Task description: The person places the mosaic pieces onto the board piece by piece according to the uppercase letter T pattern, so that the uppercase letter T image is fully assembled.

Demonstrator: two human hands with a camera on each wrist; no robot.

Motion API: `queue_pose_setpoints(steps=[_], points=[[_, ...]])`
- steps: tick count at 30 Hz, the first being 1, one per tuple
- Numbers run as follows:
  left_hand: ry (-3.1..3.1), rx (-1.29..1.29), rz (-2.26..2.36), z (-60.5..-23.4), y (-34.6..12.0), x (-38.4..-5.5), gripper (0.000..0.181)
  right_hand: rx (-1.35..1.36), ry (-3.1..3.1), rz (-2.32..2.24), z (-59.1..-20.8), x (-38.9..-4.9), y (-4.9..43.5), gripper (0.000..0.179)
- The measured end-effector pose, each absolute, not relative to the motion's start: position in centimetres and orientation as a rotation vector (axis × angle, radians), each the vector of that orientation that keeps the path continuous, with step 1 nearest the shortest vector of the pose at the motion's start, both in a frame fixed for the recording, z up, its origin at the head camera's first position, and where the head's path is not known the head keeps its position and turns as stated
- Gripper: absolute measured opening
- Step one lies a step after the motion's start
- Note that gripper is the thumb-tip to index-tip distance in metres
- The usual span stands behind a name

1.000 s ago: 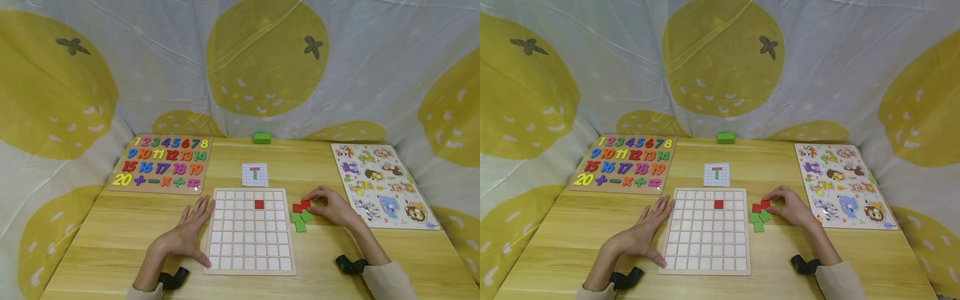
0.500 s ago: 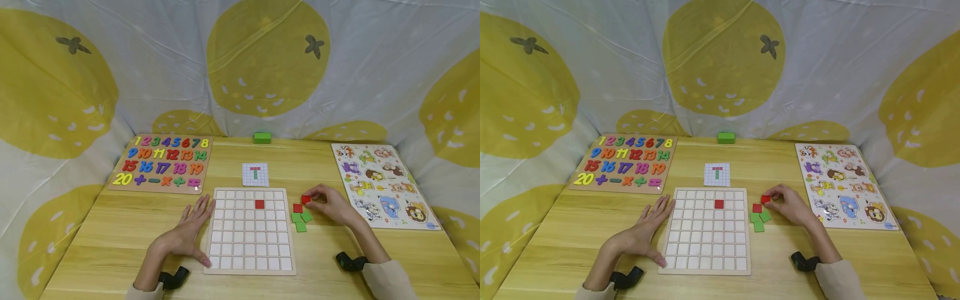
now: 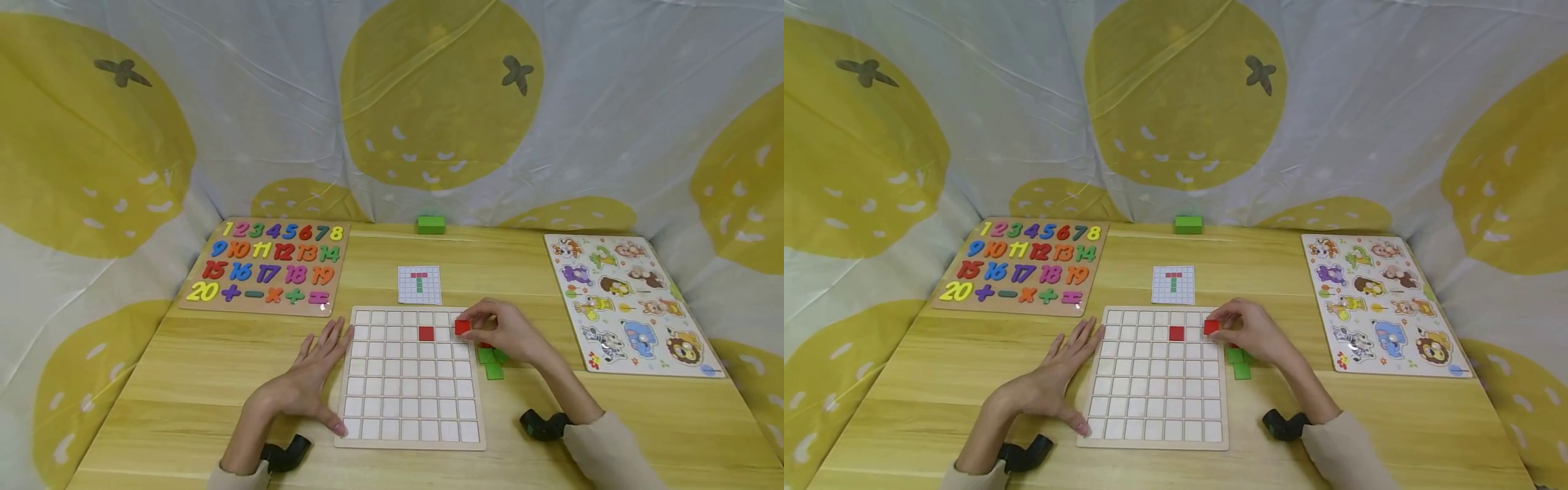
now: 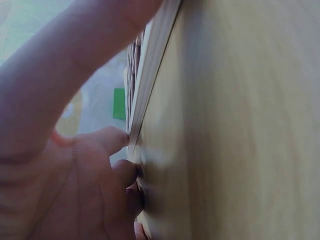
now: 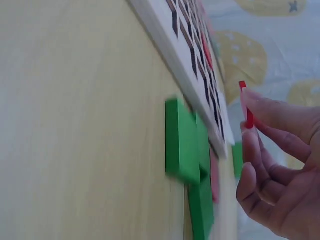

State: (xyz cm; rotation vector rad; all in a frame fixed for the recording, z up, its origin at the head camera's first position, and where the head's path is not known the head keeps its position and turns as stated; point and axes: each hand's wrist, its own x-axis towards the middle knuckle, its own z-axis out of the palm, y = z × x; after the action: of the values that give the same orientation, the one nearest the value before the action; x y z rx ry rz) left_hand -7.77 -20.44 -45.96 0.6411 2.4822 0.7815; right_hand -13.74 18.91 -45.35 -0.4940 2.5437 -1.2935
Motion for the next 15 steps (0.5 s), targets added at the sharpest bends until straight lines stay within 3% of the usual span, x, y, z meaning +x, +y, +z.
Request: queue_pose_setpoints(steps=[15], points=[[2.485,0.659,0.801,-45.8,-20.4,-7.7,0.158,-0.537,2.538,-1.329,-45.0,-13.8,11.2,0.023]])
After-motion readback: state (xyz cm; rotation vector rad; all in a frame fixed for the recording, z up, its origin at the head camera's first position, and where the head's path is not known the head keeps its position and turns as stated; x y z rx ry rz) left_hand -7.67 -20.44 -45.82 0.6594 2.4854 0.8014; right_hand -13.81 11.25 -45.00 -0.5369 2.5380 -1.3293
